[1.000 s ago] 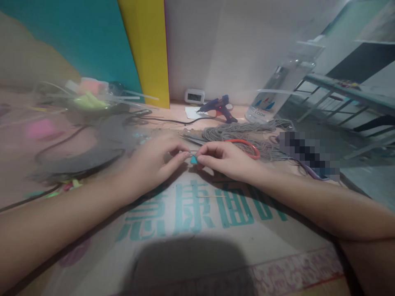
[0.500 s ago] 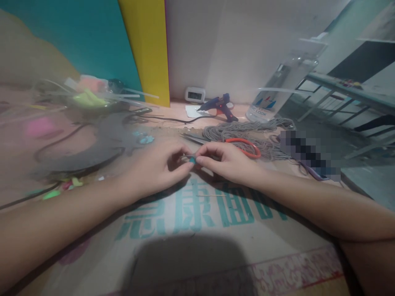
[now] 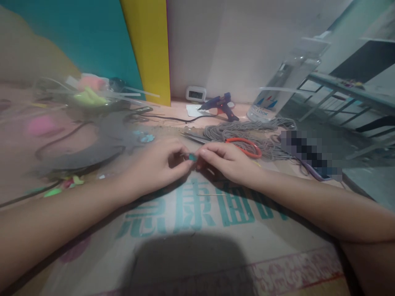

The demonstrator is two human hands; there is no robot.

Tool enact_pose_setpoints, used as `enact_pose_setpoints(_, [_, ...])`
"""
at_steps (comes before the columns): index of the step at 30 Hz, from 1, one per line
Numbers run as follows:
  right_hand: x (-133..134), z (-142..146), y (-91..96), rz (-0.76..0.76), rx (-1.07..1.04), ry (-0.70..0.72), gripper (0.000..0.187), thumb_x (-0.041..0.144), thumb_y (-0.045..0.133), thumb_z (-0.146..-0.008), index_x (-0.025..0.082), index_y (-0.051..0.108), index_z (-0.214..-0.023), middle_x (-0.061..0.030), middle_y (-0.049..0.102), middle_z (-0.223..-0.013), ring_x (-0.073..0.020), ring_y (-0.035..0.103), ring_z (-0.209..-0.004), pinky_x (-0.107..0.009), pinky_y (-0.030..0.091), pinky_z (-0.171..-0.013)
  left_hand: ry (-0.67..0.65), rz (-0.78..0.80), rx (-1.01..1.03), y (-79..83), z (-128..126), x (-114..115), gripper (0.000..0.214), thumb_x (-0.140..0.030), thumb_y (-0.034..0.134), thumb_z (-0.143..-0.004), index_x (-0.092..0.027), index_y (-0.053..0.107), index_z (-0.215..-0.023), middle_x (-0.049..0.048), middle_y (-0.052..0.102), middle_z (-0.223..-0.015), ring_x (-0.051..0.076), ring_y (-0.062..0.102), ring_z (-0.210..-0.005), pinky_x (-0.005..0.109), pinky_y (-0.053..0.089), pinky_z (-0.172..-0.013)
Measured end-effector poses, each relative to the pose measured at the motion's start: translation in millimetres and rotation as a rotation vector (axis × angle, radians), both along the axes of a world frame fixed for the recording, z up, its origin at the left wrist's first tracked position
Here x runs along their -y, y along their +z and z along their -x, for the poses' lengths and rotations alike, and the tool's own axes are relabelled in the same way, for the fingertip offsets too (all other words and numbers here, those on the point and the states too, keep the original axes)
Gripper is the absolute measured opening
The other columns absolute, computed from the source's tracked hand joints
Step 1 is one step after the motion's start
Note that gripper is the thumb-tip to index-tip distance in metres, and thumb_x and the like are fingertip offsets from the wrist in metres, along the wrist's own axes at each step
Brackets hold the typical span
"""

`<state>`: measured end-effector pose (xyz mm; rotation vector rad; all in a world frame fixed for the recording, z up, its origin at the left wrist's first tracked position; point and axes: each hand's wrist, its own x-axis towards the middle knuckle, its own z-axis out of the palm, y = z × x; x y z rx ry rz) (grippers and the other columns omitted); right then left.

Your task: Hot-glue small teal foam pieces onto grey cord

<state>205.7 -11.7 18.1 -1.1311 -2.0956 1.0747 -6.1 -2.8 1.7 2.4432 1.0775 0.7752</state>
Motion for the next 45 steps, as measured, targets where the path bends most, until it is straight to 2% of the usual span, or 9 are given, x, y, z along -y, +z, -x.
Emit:
enact_pose_setpoints(3, [0.4, -1.3, -0.6, -0.018, -0.012, 0.006, 0.038, 0.039, 0.04, -0.101, 0.015, 0.066, -0.087, -0.0032, 0.069, -0.079, -0.0127, 0.062, -0.074, -0.025, 0.045, -0.066, 0.007, 0.042, 0.014, 1.3, -0.6, -0.5, 0.021, -0.036, 0.055, -0.088, -0.019, 0.061, -0.076, 0.0009, 0.063, -0.078, 0.017, 0.057, -0.075, 0.028, 0.041, -0.068])
enact_pose_setpoints(7, [1.9, -1.2, -3.2, -0.029, -0.087, -0.04, 0.026, 0.036, 0.046, -0.099, 0.017, 0.063, -0.103, -0.0028, 0.069, -0.087, -0.0136, 0.065, -0.08, -0.026, 0.049, -0.073, 0.007, 0.085, 0.014, 1.5, -1.4, -1.4, 0.02, -0.035, 0.056, -0.087, -0.019, 0.06, -0.074, 0.0006, 0.062, -0.076, 0.017, 0.057, -0.073, 0.029, 0.04, -0.065])
enact_pose_setpoints(9, [2.4, -0.7, -4.5, -0.099, -0.188, -0.094, 0.021, 0.034, 0.049, -0.099, 0.018, 0.06, -0.107, -0.0022, 0.068, -0.088, -0.0132, 0.065, -0.083, -0.027, 0.05, -0.076, 0.004, 0.113, 0.01, 1.3, -1.4, -1.2, 0.02, -0.035, 0.056, -0.086, -0.019, 0.059, -0.074, 0.0004, 0.062, -0.075, 0.017, 0.056, -0.073, 0.029, 0.04, -0.065])
enact_pose_setpoints(13, [1.5, -0.8, -6.3, -0.272, -0.335, -0.213, 0.018, 0.032, 0.045, -0.101, 0.02, 0.058, -0.105, -0.0005, 0.065, -0.084, -0.0117, 0.064, -0.079, -0.028, 0.05, -0.079, 0.017, 0.132, -0.006, 1.8, -0.9, -0.1, 0.023, -0.039, 0.056, -0.086, -0.019, 0.06, -0.075, 0.0006, 0.06, -0.074, 0.018, 0.055, -0.072, 0.03, 0.039, -0.065])
enact_pose_setpoints(17, [0.1, -2.3, -5.6, -0.293, -0.348, -0.279, 0.018, 0.032, 0.045, -0.101, 0.021, 0.059, -0.102, 0.0011, 0.064, -0.077, -0.0115, 0.064, -0.072, -0.028, 0.05, -0.074, 0.013, 0.13, -0.006, 2.9, -1.0, -0.1, 0.024, -0.04, 0.056, -0.086, -0.019, 0.059, -0.073, 0.0009, 0.06, -0.074, 0.018, 0.055, -0.072, 0.03, 0.039, -0.065])
enact_pose_setpoints(22, [0.7, -2.9, -2.6, -0.226, -0.155, -0.219, 0.021, 0.037, 0.059, -0.093, 0.018, 0.065, -0.084, -0.0005, 0.069, -0.078, -0.0122, 0.063, -0.073, -0.026, 0.048, -0.07, 0.006, 0.115, -0.01, 2.7, -2.7, -0.6, 0.023, -0.038, 0.056, -0.086, -0.019, 0.058, -0.073, 0.0005, 0.059, -0.073, 0.018, 0.053, -0.072, 0.03, 0.037, -0.064])
enact_pose_setpoints(27, [-0.6, 0.8, -5.3, -0.178, -0.095, -0.134, 0.019, 0.035, 0.064, -0.088, 0.017, 0.068, -0.095, -0.0017, 0.071, -0.088, -0.0137, 0.064, -0.078, -0.027, 0.049, -0.071, 0.007, 0.136, -0.023, 2.7, -2.9, -0.4, 0.021, -0.035, 0.056, -0.085, -0.018, 0.06, -0.074, 0.0015, 0.06, -0.075, 0.018, 0.055, -0.073, 0.031, 0.038, -0.066])
enact_pose_setpoints(34, [0.4, 3.4, -6.0, -0.236, 0.0, -0.063, 0.009, 0.022, 0.063, -0.085, 0.016, 0.066, -0.091, -0.0022, 0.071, -0.088, -0.0143, 0.064, -0.081, -0.027, 0.049, -0.075, -0.014, 0.089, -0.033, 0.0, -3.8, -0.4, 0.019, -0.031, 0.056, -0.085, -0.017, 0.062, -0.075, 0.0026, 0.06, -0.075, 0.018, 0.053, -0.072, 0.031, 0.038, -0.066])
enact_pose_setpoints(45, [-1.0, 4.1, -8.7, -0.234, 0.021, -0.04, 0.007, 0.022, 0.063, -0.085, 0.015, 0.065, -0.088, -0.0012, 0.069, -0.083, -0.0129, 0.062, -0.076, -0.025, 0.047, -0.07, -0.03, 0.004, -0.061, -1.0, -4.3, 1.1, 0.019, -0.03, 0.056, -0.085, -0.015, 0.064, -0.076, 0.0036, 0.062, -0.076, 0.018, 0.053, -0.073, 0.031, 0.038, -0.067])
